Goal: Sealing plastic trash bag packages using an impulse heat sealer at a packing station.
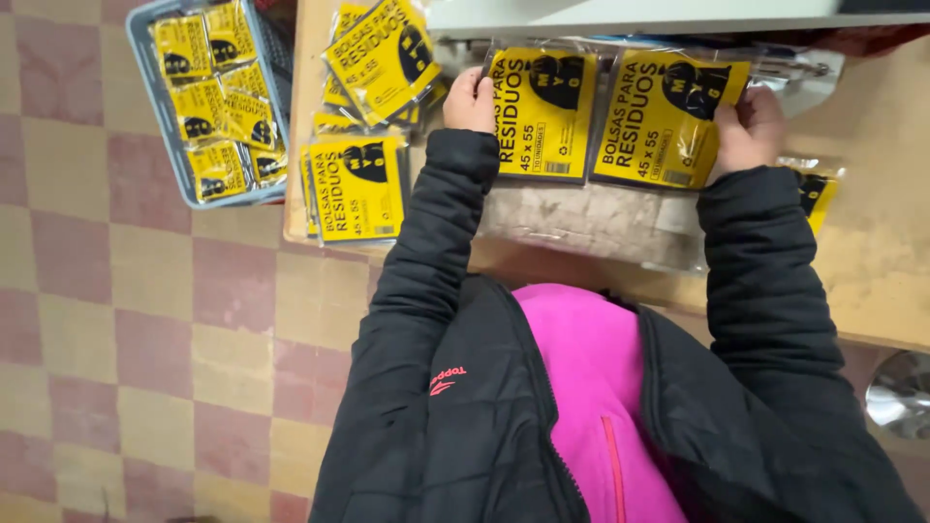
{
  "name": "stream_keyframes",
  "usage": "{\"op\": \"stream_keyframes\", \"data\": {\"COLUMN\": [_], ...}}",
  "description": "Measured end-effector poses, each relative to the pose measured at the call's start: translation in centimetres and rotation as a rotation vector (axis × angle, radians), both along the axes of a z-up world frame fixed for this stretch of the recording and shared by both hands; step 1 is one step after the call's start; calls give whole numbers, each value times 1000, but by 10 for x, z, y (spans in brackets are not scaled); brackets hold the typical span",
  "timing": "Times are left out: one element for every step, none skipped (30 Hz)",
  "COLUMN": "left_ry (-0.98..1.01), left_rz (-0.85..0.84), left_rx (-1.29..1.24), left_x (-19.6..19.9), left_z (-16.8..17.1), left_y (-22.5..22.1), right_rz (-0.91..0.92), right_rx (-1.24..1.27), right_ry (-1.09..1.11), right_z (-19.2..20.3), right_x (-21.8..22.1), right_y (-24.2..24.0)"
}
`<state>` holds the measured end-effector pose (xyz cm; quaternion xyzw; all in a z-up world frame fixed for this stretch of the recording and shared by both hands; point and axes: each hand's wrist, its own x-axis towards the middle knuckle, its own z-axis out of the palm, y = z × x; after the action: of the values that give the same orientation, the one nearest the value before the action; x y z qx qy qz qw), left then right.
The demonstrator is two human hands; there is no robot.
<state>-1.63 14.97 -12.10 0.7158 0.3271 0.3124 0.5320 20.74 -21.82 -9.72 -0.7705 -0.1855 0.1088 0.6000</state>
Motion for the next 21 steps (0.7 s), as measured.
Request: {"op": "stream_keyframes", "data": {"left_ry": [2, 118, 233, 241, 315, 392, 404, 402, 401, 406, 408, 410, 416, 418, 420, 426, 432, 436, 439, 448, 456], "left_rz": [-9, 47, 103, 99, 121, 147, 148, 142, 135, 134, 121, 111, 115, 114, 113, 115, 107, 97, 96, 75, 54], "left_rx": [5, 115, 225, 227, 266, 305, 308, 345, 382, 384, 404, 425, 426, 425, 425, 424, 425, 427, 426, 431, 436], "left_x": [7, 12, 16, 19, 21, 20, 18, 20, 22, 24, 25, 25, 27, 30, 33, 33, 33, 35, 36, 36, 37], "left_z": [16, 31, 46, 49, 51, 55, 52, 50, 48, 46, 44, 42, 41, 40, 39, 38, 36, 34, 34, 34, 33], "left_y": [-5, -11, -16, -17, -18, -18, -17, -14, -11, -9, -7, -4, -3, -2, -1, -1, -1, 0, 0, -1, -1], "right_rz": [-9, -15, -20, -23, -14, 2, 5, 8, 12, 13, 30, 50, 55, 44, 34, 38, 30, 19, 21, 13, 6], "right_rx": [5, -19, -44, -42, -108, -174, -171, -205, -239, -237, -210, -181, -179, -216, -253, -254, -294, -335, -336, -353, -369], "right_ry": [2, -25, -51, -42, -74, -104, -92, -74, -56, -51, -33, -16, -12, -47, -83, -78, -109, -141, -138, -159, -181], "right_z": [-7, -15, -23, -20, -18, -16, -6, 4, 15, 15, 15, 14, 16, 18, 21, 24, 28, 32, 33, 33, 34], "right_x": [12, 22, 33, 35, 37, 37, 35, 34, 34, 34, 33, 34, 32, 31, 30, 27, 24, 21, 20, 20, 20], "right_y": [-8, -15, -21, -24, -26, -26, -24, -22, -19, -21, -21, -20, -18, -17, -16, -16, -14, -13, -13, -14, -15]}}
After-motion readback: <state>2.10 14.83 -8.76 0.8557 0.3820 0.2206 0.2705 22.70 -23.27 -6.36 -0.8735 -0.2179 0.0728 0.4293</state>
